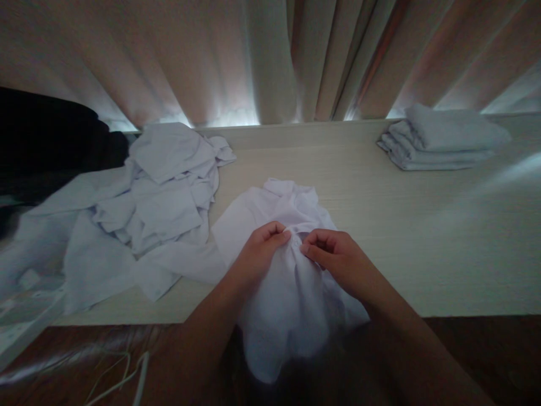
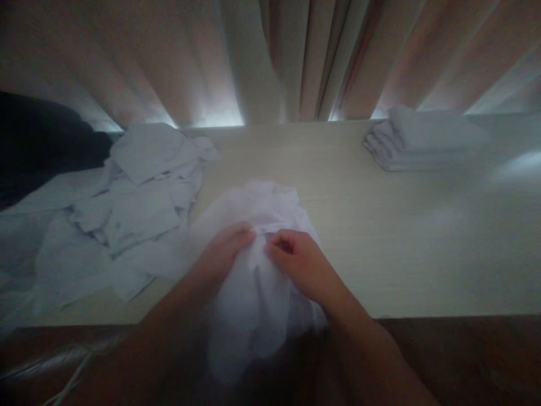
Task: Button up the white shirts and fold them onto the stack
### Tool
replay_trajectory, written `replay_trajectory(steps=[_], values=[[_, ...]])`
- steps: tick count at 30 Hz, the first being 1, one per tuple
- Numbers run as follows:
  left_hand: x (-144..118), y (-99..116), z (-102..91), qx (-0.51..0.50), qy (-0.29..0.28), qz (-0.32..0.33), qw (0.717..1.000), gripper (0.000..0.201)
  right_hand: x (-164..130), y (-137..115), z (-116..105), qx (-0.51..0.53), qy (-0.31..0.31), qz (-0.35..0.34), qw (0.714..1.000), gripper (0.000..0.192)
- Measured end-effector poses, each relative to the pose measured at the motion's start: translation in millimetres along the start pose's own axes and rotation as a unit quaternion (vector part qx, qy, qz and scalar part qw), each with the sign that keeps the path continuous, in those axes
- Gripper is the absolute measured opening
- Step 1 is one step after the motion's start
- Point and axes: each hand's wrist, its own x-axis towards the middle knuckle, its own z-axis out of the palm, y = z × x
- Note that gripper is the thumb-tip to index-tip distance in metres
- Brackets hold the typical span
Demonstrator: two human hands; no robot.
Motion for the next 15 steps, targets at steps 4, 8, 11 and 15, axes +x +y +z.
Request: replay_trajectory(steps=[4, 8, 11, 15], values=[[-1.5, 2.0, 0.2, -0.003, -0.002, 0.003, 1.000, 0.022, -1.0, -0.4, -0.3, -0.008, -0.002, -0.002, 1.000, 0.014], [-2.6, 2.9, 0.7, -0.002, -0.012, 0.003, 1.000, 0.023, -1.7, -0.1, 0.0, -0.013, 0.005, -0.008, 1.000, 0.013], [-3.0, 2.4, 0.9, -0.010, -0.021, -0.003, 1.000, 0.024, -2.3, -1.0, -0.1, -0.024, 0.014, -0.014, 1.000, 0.012], [-2.9, 1.9, 0.5, -0.004, -0.019, -0.003, 1.000, 0.024, -2.9, -2.7, -0.4, -0.035, 0.022, -0.013, 0.999, 0.013]])
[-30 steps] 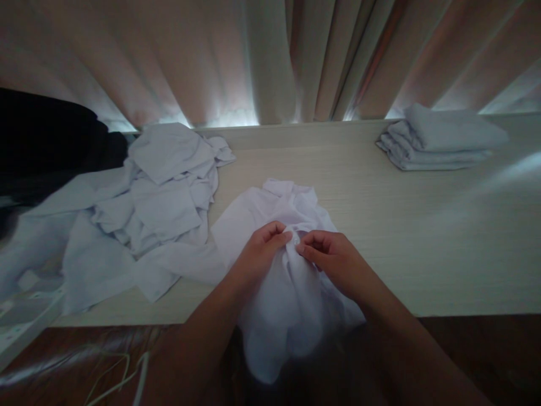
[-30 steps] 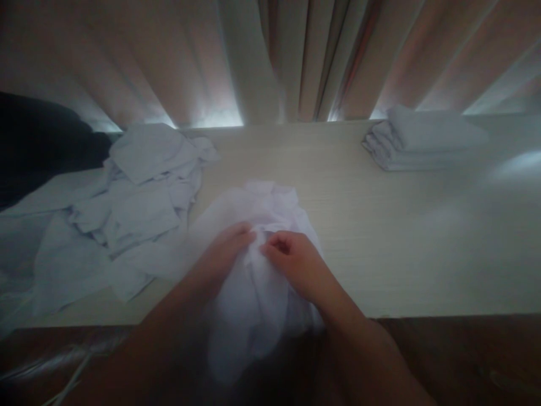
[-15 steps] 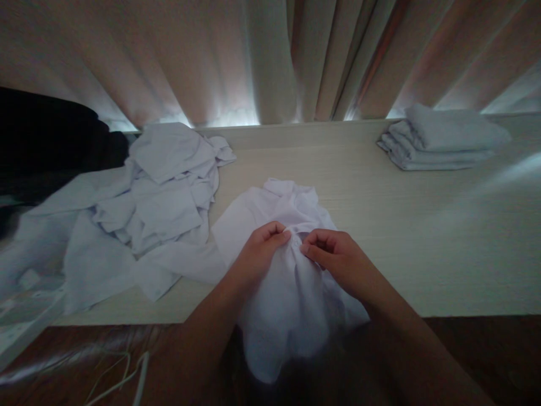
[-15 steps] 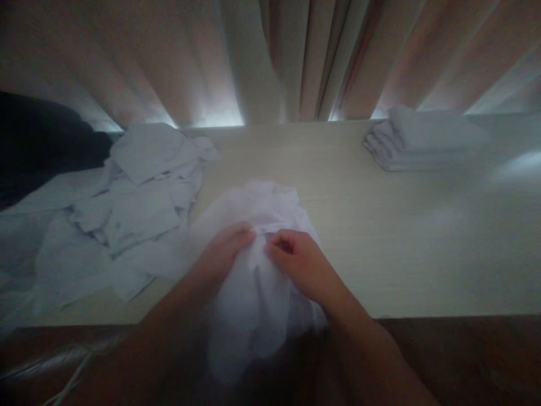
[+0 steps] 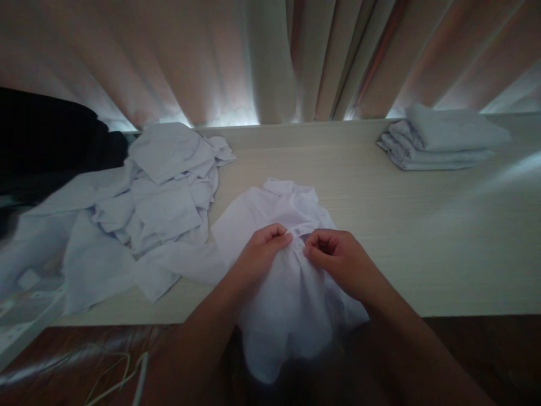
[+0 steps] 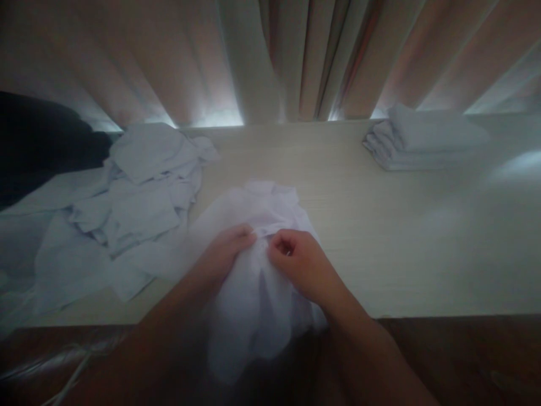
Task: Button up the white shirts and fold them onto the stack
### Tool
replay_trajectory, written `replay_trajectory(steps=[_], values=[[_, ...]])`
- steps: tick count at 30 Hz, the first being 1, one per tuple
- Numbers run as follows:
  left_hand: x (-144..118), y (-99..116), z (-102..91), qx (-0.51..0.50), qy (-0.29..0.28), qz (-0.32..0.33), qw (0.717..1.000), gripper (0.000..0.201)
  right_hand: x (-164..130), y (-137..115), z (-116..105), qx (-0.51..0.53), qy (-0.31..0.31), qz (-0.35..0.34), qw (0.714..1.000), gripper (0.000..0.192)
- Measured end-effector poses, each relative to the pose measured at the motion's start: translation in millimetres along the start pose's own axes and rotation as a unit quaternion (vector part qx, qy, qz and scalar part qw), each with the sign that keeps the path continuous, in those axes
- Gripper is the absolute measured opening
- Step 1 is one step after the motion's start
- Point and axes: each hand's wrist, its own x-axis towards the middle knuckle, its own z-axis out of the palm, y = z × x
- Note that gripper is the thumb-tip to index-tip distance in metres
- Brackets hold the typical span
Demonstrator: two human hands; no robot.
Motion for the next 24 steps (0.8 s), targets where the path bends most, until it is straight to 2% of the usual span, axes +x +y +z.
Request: replay_trajectory(steps=[17, 24], values=[[2, -2, 0.0, 0.039, 0.004, 0.023, 0.999, 0.023, 0, -1, -2, -0.016, 0.006, -0.007, 1.000, 0.013], [5, -5, -2.9, 0.151, 0.009, 0.078, 0.985, 0.030, 8, 8, 6, -0.008, 0.030, -0.007, 0.999, 0.017]])
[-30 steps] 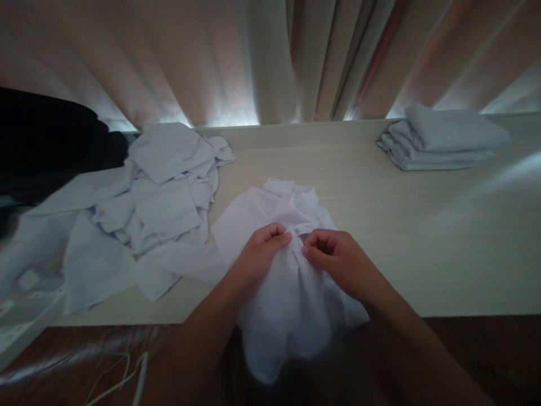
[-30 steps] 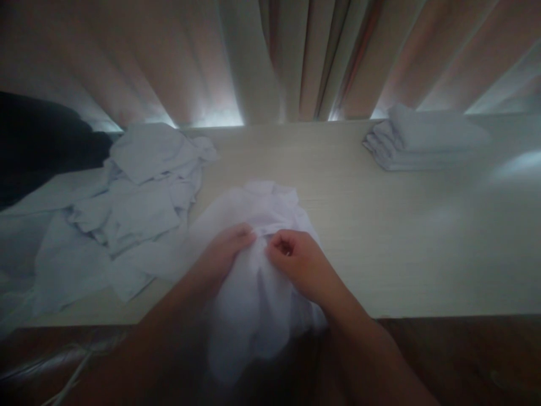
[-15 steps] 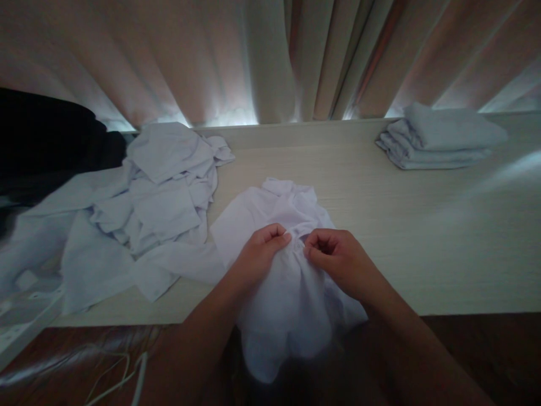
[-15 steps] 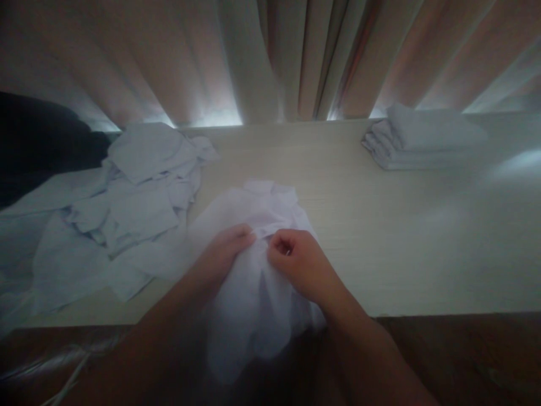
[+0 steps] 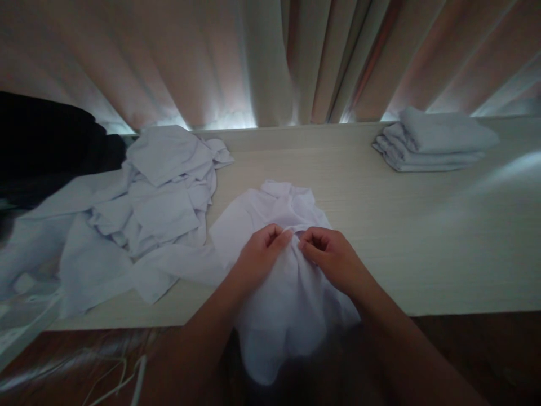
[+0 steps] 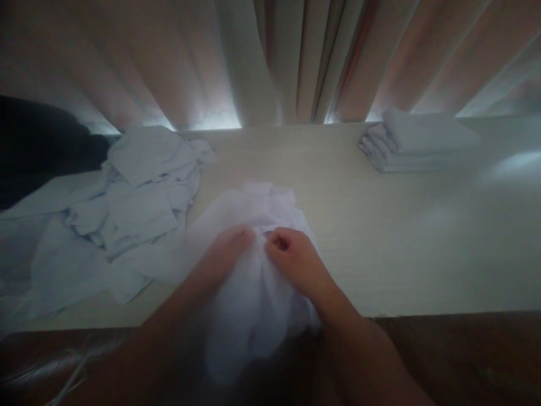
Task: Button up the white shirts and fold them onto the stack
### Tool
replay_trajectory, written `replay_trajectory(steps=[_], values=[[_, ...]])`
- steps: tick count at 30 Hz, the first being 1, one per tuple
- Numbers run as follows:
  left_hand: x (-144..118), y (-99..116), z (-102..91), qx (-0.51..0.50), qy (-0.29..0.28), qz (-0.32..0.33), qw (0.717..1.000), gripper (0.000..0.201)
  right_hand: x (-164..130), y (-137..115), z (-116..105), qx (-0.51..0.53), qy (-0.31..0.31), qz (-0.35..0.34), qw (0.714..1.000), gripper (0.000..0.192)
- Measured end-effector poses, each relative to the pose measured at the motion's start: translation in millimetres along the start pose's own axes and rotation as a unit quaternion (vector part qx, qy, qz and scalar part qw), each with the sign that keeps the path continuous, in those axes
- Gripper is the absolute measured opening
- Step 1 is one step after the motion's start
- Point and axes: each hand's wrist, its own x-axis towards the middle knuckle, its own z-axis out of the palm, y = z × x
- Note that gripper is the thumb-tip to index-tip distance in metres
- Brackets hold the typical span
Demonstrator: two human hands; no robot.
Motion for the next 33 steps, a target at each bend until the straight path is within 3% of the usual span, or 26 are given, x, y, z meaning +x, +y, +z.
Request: replay_trajectory(steps=[4, 11, 15, 21, 24, 26, 28, 30, 33], values=[[1, -2, -0.4, 0.065, -0.021, 0.009, 0.998, 0.030, 4, 8, 6, -0.005, -0.008, -0.006, 1.000, 0.019], [5, -6, -3.1, 0.005, -0.017, -0.012, 1.000, 0.029, 6, 12, -1, 0.059, -0.060, 0.020, 0.996, 0.017], [6, -7, -9.7, 0.039, -0.021, -0.008, 0.999, 0.033, 5, 11, -4, 0.086, -0.079, 0.031, 0.993, 0.018], [18, -21, -36.6, 0.177, 0.094, 0.009, 0.980, 0.029, 6, 21, -10, -0.009, -0.018, 0.023, 1.000, 0.022], [26, -30, -46.3, 0.217, 0.125, -0.008, 0.968, 0.028, 4, 30, -30, -0.105, 0.041, 0.037, 0.993, 0.026], [28, -35, -48.4, 0.249, 0.129, -0.012, 0.960, 0.028, 0, 37, -48, -0.211, 0.056, 0.083, 0.972, 0.030], [30, -40, -48.2, 0.281, 0.121, -0.012, 0.952, 0.026, -9, 46, -65, -0.306, 0.021, 0.137, 0.942, 0.035], [30, -45, -47.4, 0.308, 0.114, -0.014, 0.945, 0.025, -19, 55, -74, -0.365, -0.063, 0.166, 0.914, 0.039], [31, -49, -45.6, 0.333, 0.110, -0.018, 0.936, 0.020, -36, 64, -75, -0.376, -0.193, 0.147, 0.894, 0.037]])
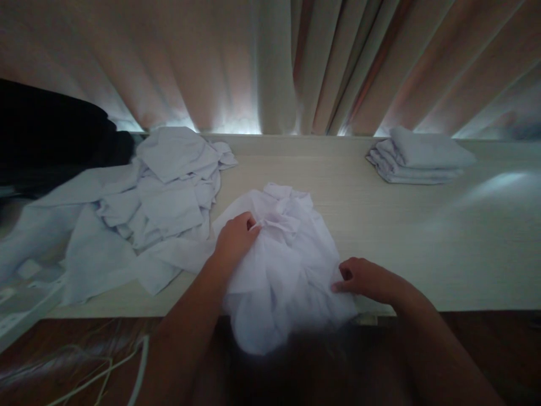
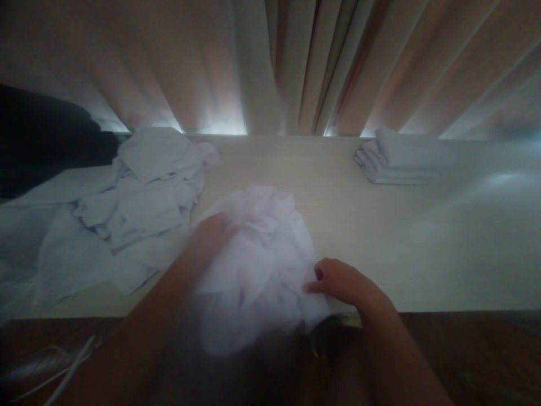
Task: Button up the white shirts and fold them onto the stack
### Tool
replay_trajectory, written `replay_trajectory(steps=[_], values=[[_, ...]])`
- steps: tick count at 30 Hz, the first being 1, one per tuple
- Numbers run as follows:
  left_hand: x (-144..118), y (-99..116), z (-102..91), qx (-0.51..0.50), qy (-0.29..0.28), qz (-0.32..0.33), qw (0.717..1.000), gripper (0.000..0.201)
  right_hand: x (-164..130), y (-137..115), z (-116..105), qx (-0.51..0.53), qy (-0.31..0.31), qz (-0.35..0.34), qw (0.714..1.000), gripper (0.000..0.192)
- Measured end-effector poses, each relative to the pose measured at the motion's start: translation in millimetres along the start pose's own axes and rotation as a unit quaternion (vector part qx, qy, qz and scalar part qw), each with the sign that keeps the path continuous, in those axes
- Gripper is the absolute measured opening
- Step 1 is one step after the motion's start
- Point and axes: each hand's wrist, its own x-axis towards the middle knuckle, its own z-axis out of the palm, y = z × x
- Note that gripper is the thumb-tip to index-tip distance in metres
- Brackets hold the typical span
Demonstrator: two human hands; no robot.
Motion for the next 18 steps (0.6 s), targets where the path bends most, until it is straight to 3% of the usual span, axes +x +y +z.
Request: replay_trajectory(steps=[3, 5, 6, 7, 9, 11, 13, 15, 18], values=[[-1, 6, 1.8, 0.014, 0.023, 0.007, 1.000, 0.012, -8, -4, 7, 0.044, -0.015, -0.063, 0.997, 0.031], [-7, 17, 0.6, 0.022, 0.086, 0.031, 0.996, 0.015, -12, -9, 5, 0.161, -0.031, -0.091, 0.982, 0.032], [-12, 26, -0.7, 0.019, 0.126, 0.057, 0.990, 0.017, -13, -12, 3, 0.254, -0.038, -0.096, 0.962, 0.034], [-18, 35, -2.3, 0.004, 0.161, 0.091, 0.983, 0.018, -14, -15, 1, 0.360, -0.035, -0.094, 0.928, 0.035], [-36, 56, -5.7, -0.053, 0.188, 0.175, 0.965, 0.009, -13, -25, -3, 0.561, 0.033, -0.071, 0.824, 0.035], [-56, 74, -7.5, -0.111, 0.137, 0.255, 0.951, 0.021, -8, -37, -5, 0.699, 0.126, -0.048, 0.702, 0.034], [-74, 87, -6.6, -0.144, 0.054, 0.315, 0.937, 0.040, -1, -50, -6, 0.781, 0.152, -0.052, 0.604, 0.035], [-83, 94, -2.8, -0.158, -0.008, 0.334, 0.929, 0.042, 6, -62, -8, 0.829, 0.128, -0.080, 0.539, 0.037], [-81, 95, 7.3, -0.134, -0.046, 0.307, 0.941, 0.034, 15, -76, -12, 0.861, 0.117, -0.141, 0.475, 0.035]])
